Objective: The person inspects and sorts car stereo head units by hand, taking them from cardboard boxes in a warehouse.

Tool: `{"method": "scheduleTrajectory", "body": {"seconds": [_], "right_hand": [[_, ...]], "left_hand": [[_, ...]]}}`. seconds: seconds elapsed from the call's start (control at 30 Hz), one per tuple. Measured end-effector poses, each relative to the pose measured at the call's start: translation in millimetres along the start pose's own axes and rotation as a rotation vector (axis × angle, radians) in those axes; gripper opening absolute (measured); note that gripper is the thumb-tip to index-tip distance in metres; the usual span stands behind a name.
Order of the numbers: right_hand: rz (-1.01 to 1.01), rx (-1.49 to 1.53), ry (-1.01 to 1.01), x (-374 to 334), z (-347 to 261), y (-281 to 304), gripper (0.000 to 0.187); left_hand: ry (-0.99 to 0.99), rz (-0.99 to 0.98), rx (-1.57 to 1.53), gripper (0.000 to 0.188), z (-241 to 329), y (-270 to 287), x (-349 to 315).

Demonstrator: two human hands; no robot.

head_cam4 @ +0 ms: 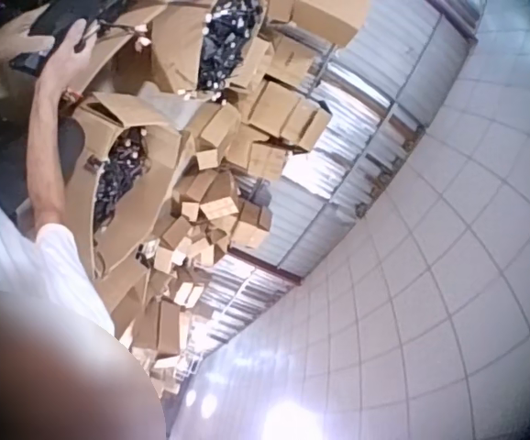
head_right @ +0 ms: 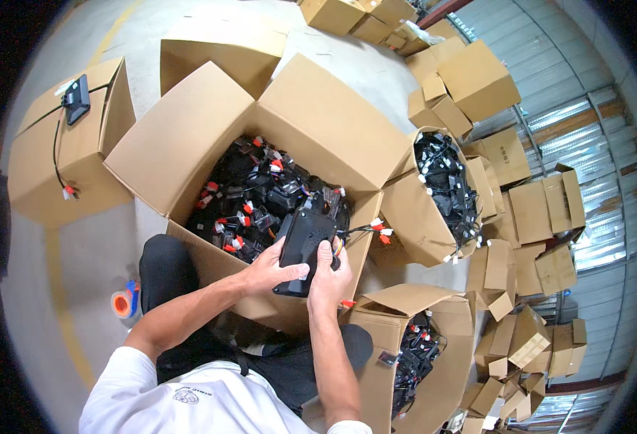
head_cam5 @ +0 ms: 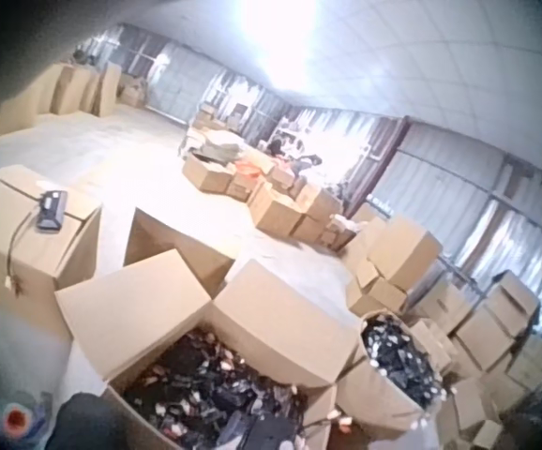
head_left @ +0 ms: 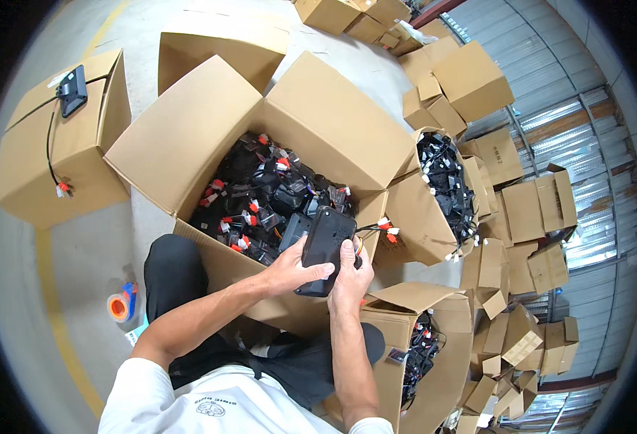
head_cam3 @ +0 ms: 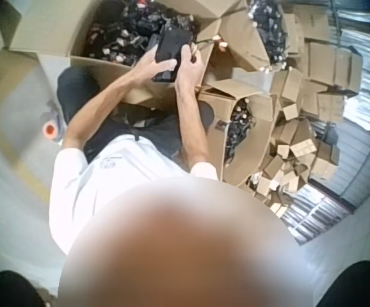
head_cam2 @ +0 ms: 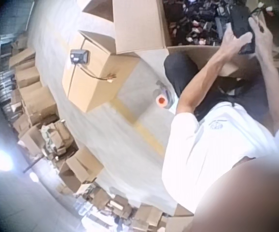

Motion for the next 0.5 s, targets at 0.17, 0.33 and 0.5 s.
{"method": "scheduleTrajectory", "body": {"seconds": [0.17,0.33,0.5], "right_hand": [[0.012,-0.183,0.028,-1,-11,1,0.039],[-0.058,-0.277,0.356,31,-43,52,0.046],[-0.646,-0.032,0.006,11,-57,-12,0.052]], "left_hand": [[0.014,0.037,0.119,0.066,15,4,1],[0.120,0.080,0.123,0.051,66,14,16],[0.054,-0.071,-0.052,0.048,120,-11,49]]}}
Point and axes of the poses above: each hand's wrist, its own x-axis towards the middle knuckle, its own y-axis out of the back of the hand, z = x × y, the point moved 7 cm from there along x, towards the middle knuckle, and after that the axes turned 9 degrees about -y, right-handed, at the moved point
